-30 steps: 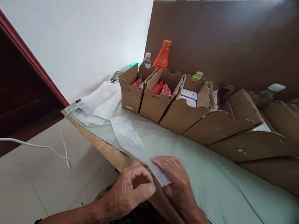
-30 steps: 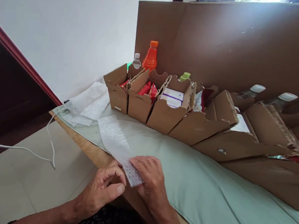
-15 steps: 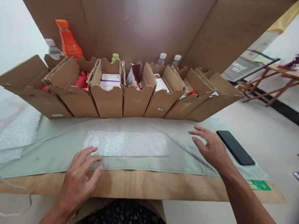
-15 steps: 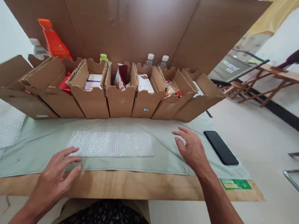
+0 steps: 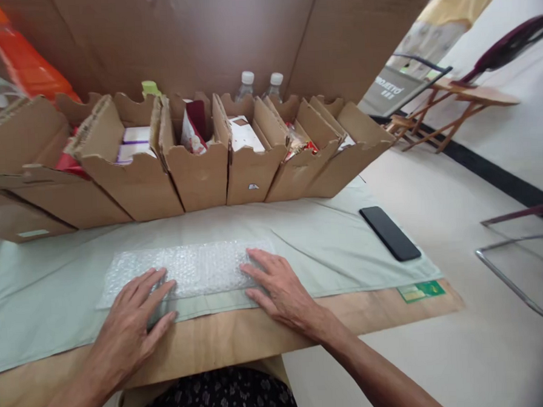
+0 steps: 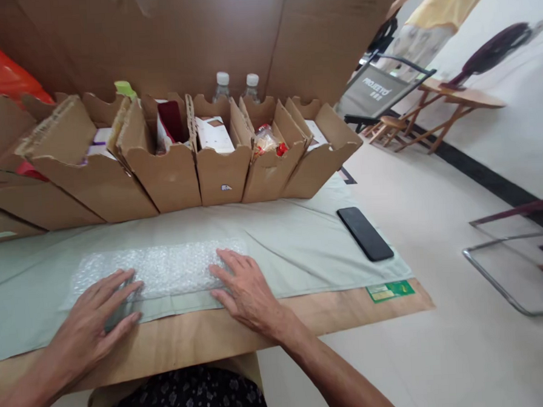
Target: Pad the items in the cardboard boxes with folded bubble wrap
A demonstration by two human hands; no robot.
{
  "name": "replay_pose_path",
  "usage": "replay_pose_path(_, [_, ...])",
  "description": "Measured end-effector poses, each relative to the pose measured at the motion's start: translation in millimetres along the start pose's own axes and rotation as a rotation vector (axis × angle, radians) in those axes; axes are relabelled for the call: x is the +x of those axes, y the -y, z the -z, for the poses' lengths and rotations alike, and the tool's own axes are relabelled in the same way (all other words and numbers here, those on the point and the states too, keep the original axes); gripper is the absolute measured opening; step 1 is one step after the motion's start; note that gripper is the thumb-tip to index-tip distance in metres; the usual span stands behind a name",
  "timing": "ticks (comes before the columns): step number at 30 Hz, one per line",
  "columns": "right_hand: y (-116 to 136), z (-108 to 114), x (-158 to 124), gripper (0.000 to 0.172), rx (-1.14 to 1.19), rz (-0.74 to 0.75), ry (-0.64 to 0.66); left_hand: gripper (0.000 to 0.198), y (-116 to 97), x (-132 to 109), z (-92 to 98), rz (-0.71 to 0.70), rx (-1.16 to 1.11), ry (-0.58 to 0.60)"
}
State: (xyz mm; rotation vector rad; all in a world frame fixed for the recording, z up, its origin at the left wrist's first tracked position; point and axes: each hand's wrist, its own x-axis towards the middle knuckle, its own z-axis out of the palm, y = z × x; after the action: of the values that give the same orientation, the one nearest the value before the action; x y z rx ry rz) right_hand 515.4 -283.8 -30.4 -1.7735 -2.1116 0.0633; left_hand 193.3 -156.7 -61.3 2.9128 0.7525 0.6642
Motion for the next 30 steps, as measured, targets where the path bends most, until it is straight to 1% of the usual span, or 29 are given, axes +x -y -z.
replay_pose_path(1, [-5.1,5.0,-11.3,0.035,-0.019,-0.016,-0.068,0.04,-1.7,-0.5,4.1,0.007,-0.009,-0.015])
replay_pose_path(3, [-16.5,14.2,-34.5,0.03,-0.063,-0.078,-0.202,0.038,-7.7,-0.9,13.8,0.039,-0.027,-0.068])
replay_pose_path(5, [-26.6,19.3,-56.6,0.021,-0.097,-0.15,-0.269,0.033,-16.2,-1.7,22.4,0.069,-0.054,-0.105])
replay_pose_path(7, [-33.0,19.0,-74.9,0.017,-0.133,-0.188,-0.27,0.028,-25.2,-3.6,27.1,0.08,-0.084,-0.091])
replay_pose_path(10, [-34.7,13.7,-91.2,0.018,-0.195,-0.177,-0.239,0.023,-34.6,-6.3,25.9,0.072,-0.093,-0.016])
replay_pose_path(15, [-29.5,12.7,-98.9,0.023,-0.224,-0.109,-0.168,0.022,-37.0,-13.0,21.9,0.068,-0.035,0.05])
replay_pose_path(20, [-29.7,21.6,-109.5,0.026,-0.242,-0.079,-0.13,0.026,-37.1,-26.6,26.3,0.065,-0.048,0.045])
replay_pose_path(22, [-30.4,27.2,-107.8,0.025,-0.217,-0.07,-0.127,0.024,-35.3,-29.2,30.3,0.063,-0.087,0.061])
replay_pose_path(24, [-29.0,32.3,-96.8,0.021,-0.188,-0.059,-0.149,0.02,-30.3,-27.6,36.1,0.058,-0.127,0.09])
replay_pose_path(25, [-27.0,33.9,-87.5,0.018,-0.176,-0.044,-0.166,0.018,-26.5,-25.0,39.5,0.052,-0.131,0.09])
replay_pose_path(27, [-21.0,34.1,-63.4,0.015,-0.156,0.011,-0.183,0.017,-16.6,-16.9,45.8,0.041,-0.083,0.046])
replay_pose_path(30, [-11.8,28.9,-27.4,0.016,-0.128,0.127,-0.137,0.021,0.3,-4.0,50.5,0.042,0.045,-0.03])
